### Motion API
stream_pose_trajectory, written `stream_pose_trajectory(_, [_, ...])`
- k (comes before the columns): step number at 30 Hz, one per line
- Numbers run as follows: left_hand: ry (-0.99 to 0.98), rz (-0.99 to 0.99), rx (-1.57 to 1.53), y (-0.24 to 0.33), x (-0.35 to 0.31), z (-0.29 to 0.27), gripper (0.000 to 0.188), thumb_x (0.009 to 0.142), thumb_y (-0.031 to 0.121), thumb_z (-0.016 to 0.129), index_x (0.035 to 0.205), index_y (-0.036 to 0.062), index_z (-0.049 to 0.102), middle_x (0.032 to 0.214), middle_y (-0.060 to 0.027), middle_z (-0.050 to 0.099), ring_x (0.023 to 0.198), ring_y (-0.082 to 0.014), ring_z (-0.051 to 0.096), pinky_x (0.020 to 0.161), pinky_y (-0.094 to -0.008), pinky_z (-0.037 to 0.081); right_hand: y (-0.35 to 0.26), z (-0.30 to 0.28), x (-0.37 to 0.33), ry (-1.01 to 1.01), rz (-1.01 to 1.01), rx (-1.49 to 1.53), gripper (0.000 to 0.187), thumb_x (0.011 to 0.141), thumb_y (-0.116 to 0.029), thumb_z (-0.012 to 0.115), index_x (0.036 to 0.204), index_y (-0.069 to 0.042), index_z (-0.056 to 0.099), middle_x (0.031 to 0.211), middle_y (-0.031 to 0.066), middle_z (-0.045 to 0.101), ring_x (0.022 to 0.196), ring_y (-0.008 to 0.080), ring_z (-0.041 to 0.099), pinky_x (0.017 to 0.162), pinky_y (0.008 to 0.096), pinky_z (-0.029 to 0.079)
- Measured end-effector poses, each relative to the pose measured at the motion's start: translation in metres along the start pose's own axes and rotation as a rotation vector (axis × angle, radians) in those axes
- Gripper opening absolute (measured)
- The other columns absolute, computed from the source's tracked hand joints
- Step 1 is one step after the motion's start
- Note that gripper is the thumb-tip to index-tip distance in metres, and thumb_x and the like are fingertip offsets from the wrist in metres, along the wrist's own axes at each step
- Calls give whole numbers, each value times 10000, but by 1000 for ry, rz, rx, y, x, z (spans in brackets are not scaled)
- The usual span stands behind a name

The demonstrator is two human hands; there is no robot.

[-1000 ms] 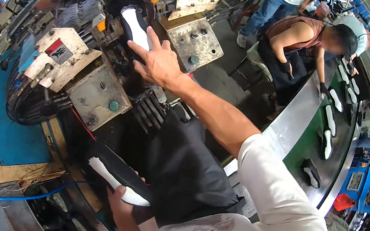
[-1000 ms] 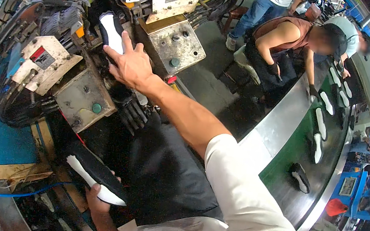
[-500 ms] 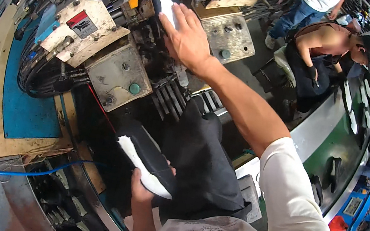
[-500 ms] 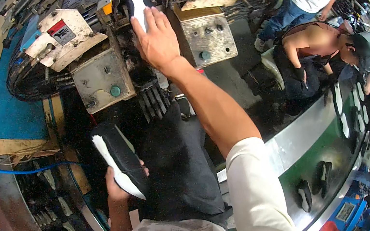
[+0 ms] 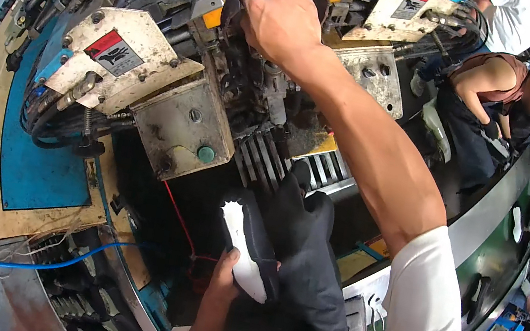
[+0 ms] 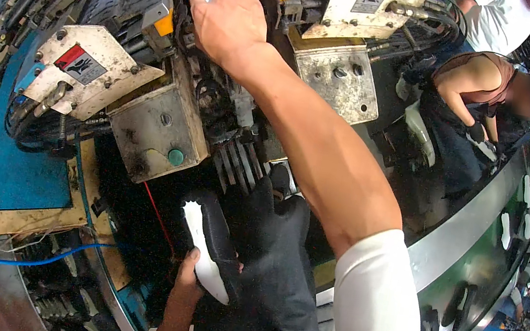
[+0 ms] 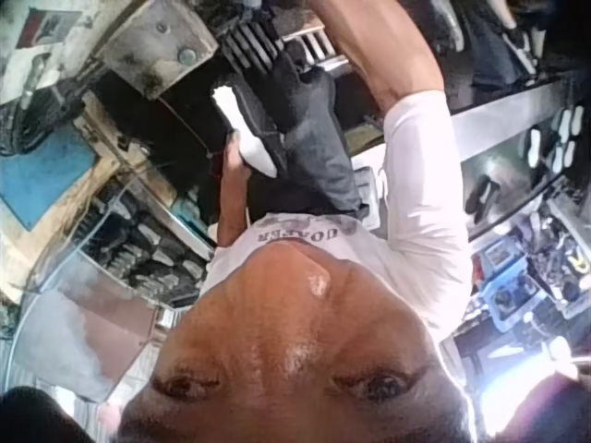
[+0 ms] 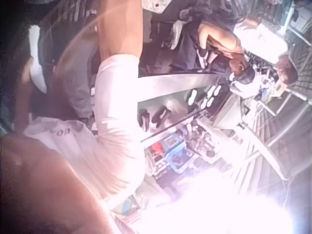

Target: Assembling shoes by taking uppers on lasts from a conveyor belt, placing them into an industrial lasting machine for processing, and moving them back to the workflow.

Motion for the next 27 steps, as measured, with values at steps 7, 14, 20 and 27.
stream_pose_trajectory(7, [-37,-16,-32,4,18,-6,782,1026,526,478,1493,-100,429,1277,-341,667,1127,-492,714,1022,-606,565,-1,-24,16,20,1,18,429,1049,-230,492,1420,-76,644,1390,261,632,1387,407,542,1218,492,374])
stream_pose_trajectory(14, [-91,88,-255,-2,-37,-1,657,1005,297,575,1538,-39,387,1316,-334,632,1182,-520,683,1032,-671,557,12,-22,16,-72,4,-24,449,1015,-201,526,1444,-139,642,1480,277,588,1432,409,525,1228,490,378])
stream_pose_trajectory(20, [458,321,-182,-21,-158,-72,800,925,271,714,1581,0,346,1392,-272,599,1235,-427,657,1065,-589,559,-41,-57,-86,57,-129,259,596,918,-146,758,1498,-171,623,1672,250,397,1489,458,450,1253,493,362])
stream_pose_trajectory(27, [1056,439,-435,-108,-283,-165,1004,929,185,779,1715,136,157,1370,-145,604,1169,-277,642,973,-446,569,-123,-67,-455,-824,-151,257,416,1088,-332,583,1385,-59,687,1510,187,601,1407,442,531,1181,520,428])
Point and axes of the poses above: each hand's wrist, its own x-axis towards the middle knuckle, its own z-axis out of the palm, y = z × x, the point moved 4 cm from there along x, towards the middle knuckle
